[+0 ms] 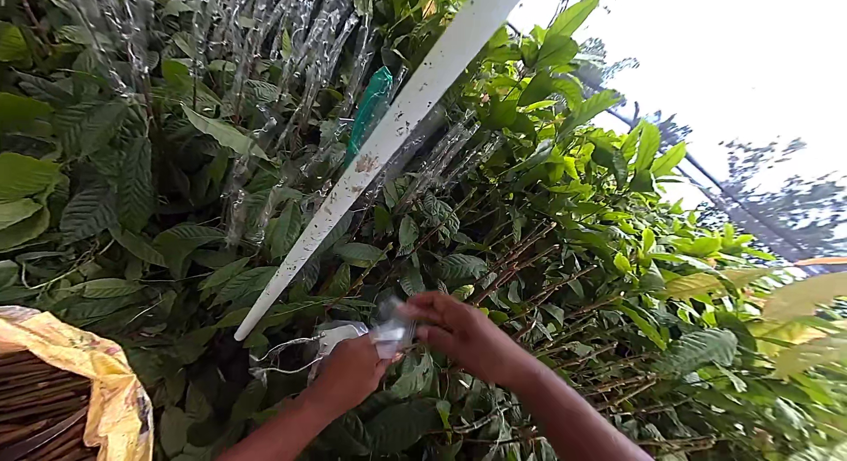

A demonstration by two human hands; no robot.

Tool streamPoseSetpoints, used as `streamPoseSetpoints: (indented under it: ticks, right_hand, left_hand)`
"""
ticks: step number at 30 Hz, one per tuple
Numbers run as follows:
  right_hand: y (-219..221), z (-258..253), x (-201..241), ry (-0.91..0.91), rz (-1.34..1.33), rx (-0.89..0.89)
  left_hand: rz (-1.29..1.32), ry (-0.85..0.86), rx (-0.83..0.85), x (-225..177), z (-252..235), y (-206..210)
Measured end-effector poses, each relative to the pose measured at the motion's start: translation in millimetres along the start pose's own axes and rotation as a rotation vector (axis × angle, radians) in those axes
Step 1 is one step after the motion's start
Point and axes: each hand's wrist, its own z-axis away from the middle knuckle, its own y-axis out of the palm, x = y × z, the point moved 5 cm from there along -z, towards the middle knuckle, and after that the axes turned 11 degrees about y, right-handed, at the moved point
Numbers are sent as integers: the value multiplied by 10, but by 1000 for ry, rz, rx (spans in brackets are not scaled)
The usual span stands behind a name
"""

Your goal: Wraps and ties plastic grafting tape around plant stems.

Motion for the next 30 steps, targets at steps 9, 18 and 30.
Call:
streamPoseSetpoints:
  ticks: [9,18,30]
  right_hand:
    - [261,74,193,-115,-64,-16]
    - [158,77,138,-142,-149,-121]
    - [-7,140,-10,-154,175,-295]
  left_hand:
    - [77,-218,63,44,-44,-139]
    - [75,-102,-13,-20,-50,-194]
    - [134,-106,144,-94,-60,-220]
